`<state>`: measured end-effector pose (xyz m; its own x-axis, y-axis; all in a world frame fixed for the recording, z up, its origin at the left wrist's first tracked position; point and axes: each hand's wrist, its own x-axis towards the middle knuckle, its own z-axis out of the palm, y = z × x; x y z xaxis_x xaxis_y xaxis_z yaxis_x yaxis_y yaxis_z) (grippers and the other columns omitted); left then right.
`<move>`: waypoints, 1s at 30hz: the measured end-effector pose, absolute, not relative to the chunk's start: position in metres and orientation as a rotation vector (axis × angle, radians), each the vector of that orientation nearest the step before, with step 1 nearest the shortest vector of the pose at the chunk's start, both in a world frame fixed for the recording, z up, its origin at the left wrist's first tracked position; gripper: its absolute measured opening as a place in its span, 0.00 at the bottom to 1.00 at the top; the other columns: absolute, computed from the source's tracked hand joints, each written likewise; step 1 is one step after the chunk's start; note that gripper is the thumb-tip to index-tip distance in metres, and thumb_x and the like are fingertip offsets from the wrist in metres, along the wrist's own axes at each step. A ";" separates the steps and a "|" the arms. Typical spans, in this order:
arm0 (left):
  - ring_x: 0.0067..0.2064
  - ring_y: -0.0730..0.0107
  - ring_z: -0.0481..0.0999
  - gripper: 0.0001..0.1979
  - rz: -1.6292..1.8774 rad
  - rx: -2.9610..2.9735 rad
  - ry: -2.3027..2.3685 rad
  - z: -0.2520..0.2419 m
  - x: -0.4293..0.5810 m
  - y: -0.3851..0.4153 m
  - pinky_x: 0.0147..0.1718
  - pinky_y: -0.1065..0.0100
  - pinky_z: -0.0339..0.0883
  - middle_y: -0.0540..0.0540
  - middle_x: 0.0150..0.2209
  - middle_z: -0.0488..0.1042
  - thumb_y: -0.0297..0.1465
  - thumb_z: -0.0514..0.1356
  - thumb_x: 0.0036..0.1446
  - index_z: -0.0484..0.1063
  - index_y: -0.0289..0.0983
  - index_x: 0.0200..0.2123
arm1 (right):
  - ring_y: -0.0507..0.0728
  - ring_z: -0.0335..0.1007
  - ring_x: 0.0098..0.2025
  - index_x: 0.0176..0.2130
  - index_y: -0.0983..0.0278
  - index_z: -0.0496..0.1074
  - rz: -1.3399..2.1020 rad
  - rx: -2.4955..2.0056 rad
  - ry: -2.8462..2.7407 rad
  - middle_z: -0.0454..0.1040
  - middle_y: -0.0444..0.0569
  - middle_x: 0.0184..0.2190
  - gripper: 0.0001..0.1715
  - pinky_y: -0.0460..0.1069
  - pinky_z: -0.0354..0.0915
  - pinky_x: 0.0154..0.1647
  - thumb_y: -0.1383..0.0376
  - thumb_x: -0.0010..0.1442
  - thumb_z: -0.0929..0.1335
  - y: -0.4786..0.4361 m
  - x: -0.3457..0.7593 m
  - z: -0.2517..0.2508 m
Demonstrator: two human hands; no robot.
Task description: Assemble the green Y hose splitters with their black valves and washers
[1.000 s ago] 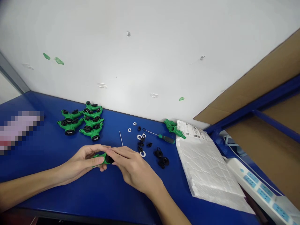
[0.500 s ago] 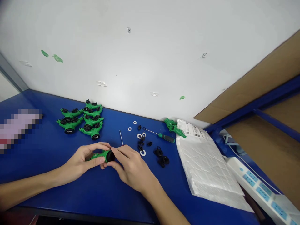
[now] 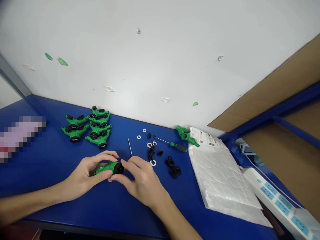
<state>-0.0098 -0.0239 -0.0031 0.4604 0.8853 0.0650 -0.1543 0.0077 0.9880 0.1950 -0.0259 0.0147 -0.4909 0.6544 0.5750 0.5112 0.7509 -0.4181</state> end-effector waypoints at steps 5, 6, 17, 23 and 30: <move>0.32 0.75 0.74 0.10 0.926 1.328 0.742 0.000 -0.009 -0.027 0.36 0.66 0.74 0.42 0.52 0.64 0.34 0.62 0.59 0.74 0.36 0.43 | 0.51 0.62 0.21 0.30 0.68 0.74 0.345 -1.088 -2.149 0.68 0.46 0.19 0.28 0.47 0.61 0.22 0.50 0.67 0.61 -0.028 0.190 0.013; 0.32 0.75 0.75 0.11 0.926 1.306 0.743 0.000 -0.009 -0.027 0.36 0.65 0.75 0.42 0.53 0.64 0.34 0.63 0.59 0.73 0.36 0.43 | 0.52 0.65 0.23 0.37 0.68 0.76 0.422 -1.112 -2.169 0.71 0.49 0.24 0.28 0.47 0.64 0.25 0.49 0.68 0.59 -0.028 0.191 0.016; 0.31 0.73 0.76 0.12 0.953 1.264 0.764 -0.001 -0.008 -0.025 0.37 0.62 0.76 0.41 0.53 0.65 0.34 0.64 0.57 0.74 0.35 0.43 | 0.50 0.64 0.22 0.30 0.65 0.74 0.586 -1.097 -2.016 0.68 0.44 0.22 0.15 0.46 0.65 0.23 0.61 0.66 0.65 -0.025 0.191 0.021; 0.31 0.74 0.75 0.13 0.975 1.300 0.801 0.001 -0.008 -0.024 0.35 0.65 0.76 0.41 0.53 0.67 0.36 0.64 0.57 0.74 0.35 0.43 | 0.50 0.69 0.26 0.43 0.65 0.75 0.712 -1.063 -2.047 0.75 0.51 0.35 0.15 0.46 0.69 0.26 0.57 0.61 0.70 -0.027 0.189 0.024; 0.33 0.72 0.76 0.13 0.974 1.313 0.795 -0.004 -0.009 -0.022 0.36 0.65 0.75 0.40 0.54 0.64 0.35 0.63 0.58 0.74 0.36 0.45 | 0.50 0.71 0.29 0.53 0.65 0.70 0.702 -1.023 -2.097 0.74 0.55 0.43 0.22 0.45 0.68 0.26 0.58 0.62 0.69 -0.028 0.191 0.018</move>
